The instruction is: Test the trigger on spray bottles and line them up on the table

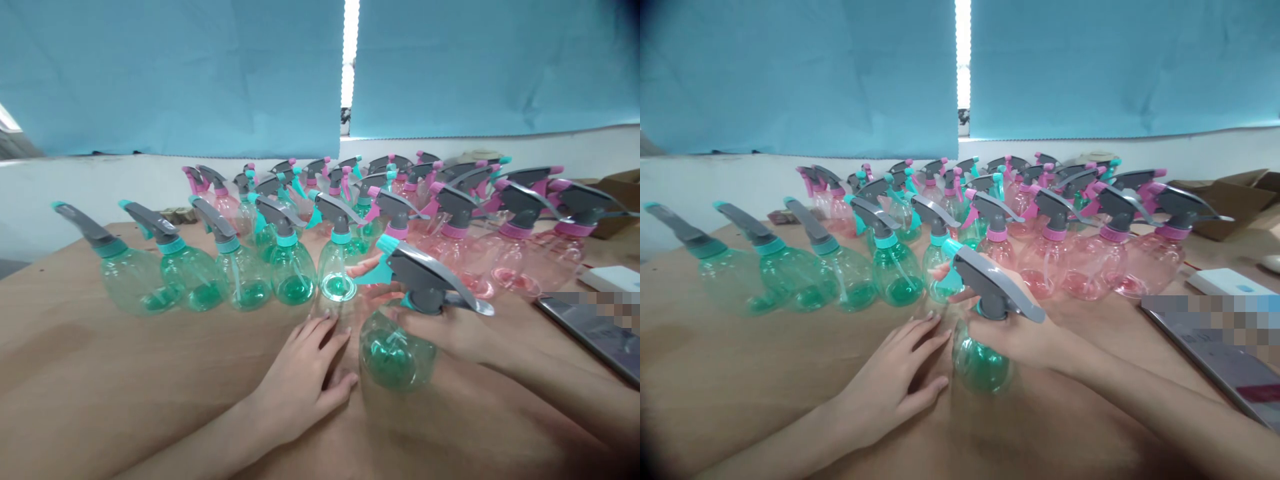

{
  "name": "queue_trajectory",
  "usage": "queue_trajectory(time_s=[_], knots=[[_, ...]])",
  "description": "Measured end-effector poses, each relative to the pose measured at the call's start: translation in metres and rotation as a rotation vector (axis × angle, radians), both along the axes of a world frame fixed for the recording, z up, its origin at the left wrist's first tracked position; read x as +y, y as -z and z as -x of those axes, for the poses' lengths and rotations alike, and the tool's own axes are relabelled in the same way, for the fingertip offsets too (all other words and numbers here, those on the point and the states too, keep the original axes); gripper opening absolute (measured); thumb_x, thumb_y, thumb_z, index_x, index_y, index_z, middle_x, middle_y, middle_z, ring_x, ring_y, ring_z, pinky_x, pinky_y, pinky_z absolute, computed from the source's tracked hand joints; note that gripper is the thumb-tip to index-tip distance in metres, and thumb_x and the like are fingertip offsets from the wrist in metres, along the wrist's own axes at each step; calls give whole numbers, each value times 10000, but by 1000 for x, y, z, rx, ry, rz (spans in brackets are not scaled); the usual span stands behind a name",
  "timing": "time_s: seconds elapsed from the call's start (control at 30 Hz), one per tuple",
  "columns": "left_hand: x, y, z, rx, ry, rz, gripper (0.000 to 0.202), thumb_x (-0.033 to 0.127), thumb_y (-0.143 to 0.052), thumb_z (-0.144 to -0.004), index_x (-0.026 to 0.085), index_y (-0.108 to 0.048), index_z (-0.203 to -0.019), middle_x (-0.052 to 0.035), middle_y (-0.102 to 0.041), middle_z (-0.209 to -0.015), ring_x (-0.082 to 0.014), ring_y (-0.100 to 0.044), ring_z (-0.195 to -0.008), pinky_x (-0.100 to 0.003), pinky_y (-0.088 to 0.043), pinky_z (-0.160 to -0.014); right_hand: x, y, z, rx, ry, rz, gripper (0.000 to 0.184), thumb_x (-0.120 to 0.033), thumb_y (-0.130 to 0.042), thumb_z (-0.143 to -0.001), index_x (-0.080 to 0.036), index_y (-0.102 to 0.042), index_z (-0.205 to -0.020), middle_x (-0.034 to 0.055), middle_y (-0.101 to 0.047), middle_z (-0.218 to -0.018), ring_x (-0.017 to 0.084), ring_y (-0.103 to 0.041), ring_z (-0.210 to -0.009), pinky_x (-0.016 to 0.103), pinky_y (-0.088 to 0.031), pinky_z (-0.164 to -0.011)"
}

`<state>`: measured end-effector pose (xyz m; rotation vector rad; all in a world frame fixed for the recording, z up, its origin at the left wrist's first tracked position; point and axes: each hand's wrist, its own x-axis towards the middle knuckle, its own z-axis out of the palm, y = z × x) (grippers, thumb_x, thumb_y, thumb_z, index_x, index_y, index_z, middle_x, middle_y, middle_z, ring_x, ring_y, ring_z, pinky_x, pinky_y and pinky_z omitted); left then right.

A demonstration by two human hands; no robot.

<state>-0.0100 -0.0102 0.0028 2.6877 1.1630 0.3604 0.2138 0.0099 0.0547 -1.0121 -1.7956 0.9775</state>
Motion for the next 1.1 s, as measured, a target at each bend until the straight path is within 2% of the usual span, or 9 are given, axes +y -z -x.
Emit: queue_trajectory(time_s=[0.13,0.3,0.43,0.57,0.63,0.87,1.1], knots=[[0,1,0,-6,0,-7,497,369,-586,-885,169,-508,-1333,-154,-462,-1417,-335,-403,-1305,-511,-358,-1042,1,0,4,26,-3,-65,319,-153,-550,-736,-266,-645,-1018,4,-724,-866,211,-705,-865,363,-585,-800],[1,0,-1,9,0,-9,502,371,-594,-881,160,-511,-1329,-159,-468,-1408,-326,-408,-1299,-505,-363,-1040,1,5,4,8,40,-82,256,-170,-556,-748,-267,-648,-966,8,-717,-880,221,-704,-840,394,-579,-798],[0,1,0,10,1,-12,505,378,-585,-891,165,-499,-1341,-156,-464,-1412,-318,-402,-1306,-499,-356,-1045,0,8,3,-10,75,-58,242,-166,-568,-774,-284,-658,-965,7,-711,-816,245,-699,-859,439,-565,-842],[0,3,1,-14,3,-17,500,379,-586,-890,181,-498,-1341,-154,-465,-1411,-328,-405,-1302,-510,-358,-1034,1,6,5,-10,79,-71,348,-154,-573,-751,-288,-638,-1066,11,-714,-832,276,-676,-982,466,-554,-873],[0,3,1,-20,6,-22,499,374,-589,-887,179,-500,-1338,-156,-468,-1406,-330,-408,-1298,-511,-358,-1032,2,5,6,1,77,-81,373,-169,-565,-751,-283,-622,-1101,13,-717,-855,267,-687,-958,465,-557,-865],[0,1,0,11,6,-16,503,371,-586,-890,160,-503,-1339,-158,-464,-1410,-324,-400,-1303,-509,-360,-1040,3,-1,9,20,110,-156,102,-211,-584,-712,-264,-617,-793,1,-697,-765,206,-706,-743,349,-598,-696],[0,0,0,22,7,-8,513,366,-595,-889,136,-506,-1339,-174,-451,-1418,-329,-389,-1311,-510,-351,-1048,2,0,6,-53,129,-202,95,-203,-571,-721,-256,-610,-790,3,-650,-772,178,-638,-673,320,-538,-610]])
